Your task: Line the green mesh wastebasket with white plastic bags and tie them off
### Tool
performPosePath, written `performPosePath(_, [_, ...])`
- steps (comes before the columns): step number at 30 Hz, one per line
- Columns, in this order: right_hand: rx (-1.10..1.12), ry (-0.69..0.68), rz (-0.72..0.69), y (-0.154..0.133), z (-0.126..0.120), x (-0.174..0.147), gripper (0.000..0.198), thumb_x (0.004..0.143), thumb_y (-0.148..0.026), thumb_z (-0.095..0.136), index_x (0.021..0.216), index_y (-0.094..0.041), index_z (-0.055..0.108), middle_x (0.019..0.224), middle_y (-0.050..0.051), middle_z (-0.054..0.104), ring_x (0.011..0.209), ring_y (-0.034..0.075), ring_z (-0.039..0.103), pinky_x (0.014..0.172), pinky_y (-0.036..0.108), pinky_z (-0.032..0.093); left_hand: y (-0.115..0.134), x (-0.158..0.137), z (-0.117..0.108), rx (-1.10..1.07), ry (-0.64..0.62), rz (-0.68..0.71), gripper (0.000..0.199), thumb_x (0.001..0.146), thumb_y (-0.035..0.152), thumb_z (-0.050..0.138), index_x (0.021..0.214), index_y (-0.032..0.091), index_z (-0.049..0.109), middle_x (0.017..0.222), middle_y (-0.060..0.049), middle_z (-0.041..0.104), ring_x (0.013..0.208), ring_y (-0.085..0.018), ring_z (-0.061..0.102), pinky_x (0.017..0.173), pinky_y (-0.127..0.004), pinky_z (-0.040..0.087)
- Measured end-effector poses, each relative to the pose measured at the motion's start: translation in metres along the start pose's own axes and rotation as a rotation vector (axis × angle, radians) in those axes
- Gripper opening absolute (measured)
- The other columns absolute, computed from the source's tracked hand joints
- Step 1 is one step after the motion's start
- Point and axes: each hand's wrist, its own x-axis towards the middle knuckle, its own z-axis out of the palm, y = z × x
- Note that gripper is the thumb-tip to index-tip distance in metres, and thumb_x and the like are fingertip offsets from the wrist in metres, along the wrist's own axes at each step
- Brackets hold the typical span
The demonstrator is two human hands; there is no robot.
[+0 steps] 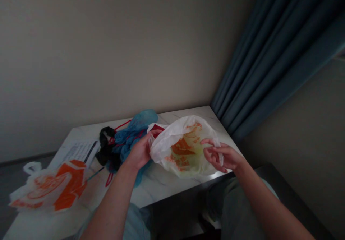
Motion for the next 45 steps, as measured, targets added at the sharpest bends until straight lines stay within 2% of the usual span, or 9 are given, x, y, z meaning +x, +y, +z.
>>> performPosePath(8, [-0.107, -0.43, 0.559, 0.016, 0.013, 0.007, 0.047, 0.097, -0.056, 0.045, 0.107, -0.013, 0.06, 0.093, 0.012, 0.068, 0.074, 0.02, 0.073, 0.045, 0.021, 0.054, 0.001, -0.006, -0.019, 0.233, -0.128, -0.35, 0.029, 0.08, 0.034, 0.068, 0.099, 0.013, 0.074, 0.092, -0.012, 0.076, 0.08, -0.026, 0.071, 0.07, -0.034, 0.056])
performPosePath(13, [0.124, -0.708, 0.62, 0.043, 0.008, 0.017, 0.054, 0.097, -0.059, 0.039, 0.114, -0.011, 0.059, 0.106, 0.016, 0.067, 0.077, 0.025, 0.075, 0.041, 0.026, 0.056, 0.004, -0.014, -0.015, 0.164, -0.171, -0.389, 0.026, 0.085, 0.031, 0.065, 0.102, 0.013, 0.072, 0.088, -0.011, 0.076, 0.079, -0.025, 0.072, 0.072, -0.033, 0.057])
performPosePath(17, [0.454, -0.903, 0.475, 0.059, 0.0, 0.016, 0.056, 0.098, -0.059, 0.032, 0.109, -0.01, 0.058, 0.105, 0.019, 0.069, 0.072, 0.029, 0.076, 0.033, 0.028, 0.053, 0.009, -0.015, -0.001, -0.033, -0.109, -0.317, 0.022, 0.09, 0.031, 0.059, 0.099, 0.016, 0.071, 0.086, -0.008, 0.076, 0.074, -0.022, 0.072, 0.069, -0.031, 0.058])
performPosePath(20, [0.506, -0.685, 0.257, 0.053, -0.001, 0.009, 0.051, 0.098, -0.058, 0.03, 0.085, -0.015, 0.053, 0.085, 0.012, 0.07, 0.049, 0.021, 0.07, 0.024, 0.022, 0.041, 0.009, -0.009, 0.011, -0.166, 0.0, -0.234, 0.024, 0.093, 0.031, 0.053, 0.097, 0.015, 0.071, 0.081, -0.007, 0.075, 0.069, -0.021, 0.071, 0.067, -0.032, 0.058])
performPosePath(23, [0.47, -0.211, 0.031, 0.037, 0.003, 0.007, 0.048, 0.099, -0.058, 0.029, 0.069, -0.021, 0.036, 0.06, -0.002, 0.055, 0.029, 0.009, 0.046, 0.023, 0.018, 0.031, 0.007, 0.0, 0.016, -0.279, 0.12, -0.084, 0.023, 0.094, 0.027, 0.05, 0.088, 0.014, 0.069, 0.077, -0.006, 0.073, 0.065, -0.018, 0.069, 0.066, -0.029, 0.058])
performPosePath(27, [0.459, 0.262, -0.248, 0.012, 0.006, 0.012, 0.035, 0.096, -0.039, 0.043, 0.069, -0.022, 0.031, 0.064, -0.005, 0.042, 0.042, 0.007, 0.039, 0.037, 0.017, 0.038, 0.002, 0.011, 0.013, -0.371, 0.201, 0.094, 0.022, 0.092, 0.025, 0.054, 0.076, 0.015, 0.066, 0.076, -0.004, 0.071, 0.071, -0.017, 0.069, 0.072, -0.028, 0.057])
performPosePath(33, [0.523, 0.488, -0.515, -0.005, -0.018, 0.01, 0.017, 0.08, -0.018, 0.054, 0.069, -0.021, 0.041, 0.064, -0.004, 0.042, 0.052, 0.009, 0.045, 0.047, 0.02, 0.043, 0.003, 0.02, 0.003, -0.484, 0.287, 0.248, 0.019, 0.091, 0.022, 0.052, 0.079, 0.016, 0.066, 0.077, -0.002, 0.071, 0.072, -0.016, 0.069, 0.074, -0.03, 0.057])
performPosePath(39, [0.572, 0.844, -0.677, -0.008, -0.03, 0.012, 0.013, 0.081, -0.014, 0.055, 0.089, -0.021, 0.062, 0.082, 0.0, 0.064, 0.074, 0.012, 0.063, 0.069, 0.024, 0.055, -0.002, 0.023, 0.002, -0.515, 0.278, 0.319, 0.018, 0.089, 0.017, 0.058, 0.105, 0.023, 0.066, 0.086, 0.0, 0.072, 0.079, -0.016, 0.07, 0.077, -0.029, 0.057])
performPosePath(45, [0.363, 0.836, -0.756, -0.005, -0.037, 0.026, 0.006, 0.082, -0.025, 0.062, 0.089, -0.026, 0.061, 0.098, -0.001, 0.069, 0.092, 0.013, 0.066, 0.085, 0.028, 0.055, -0.018, 0.027, 0.011, -0.484, 0.256, 0.454, 0.027, 0.089, 0.017, 0.061, 0.114, 0.029, 0.059, 0.107, 0.0, 0.07, 0.094, -0.013, 0.068, 0.087, -0.027, 0.054])
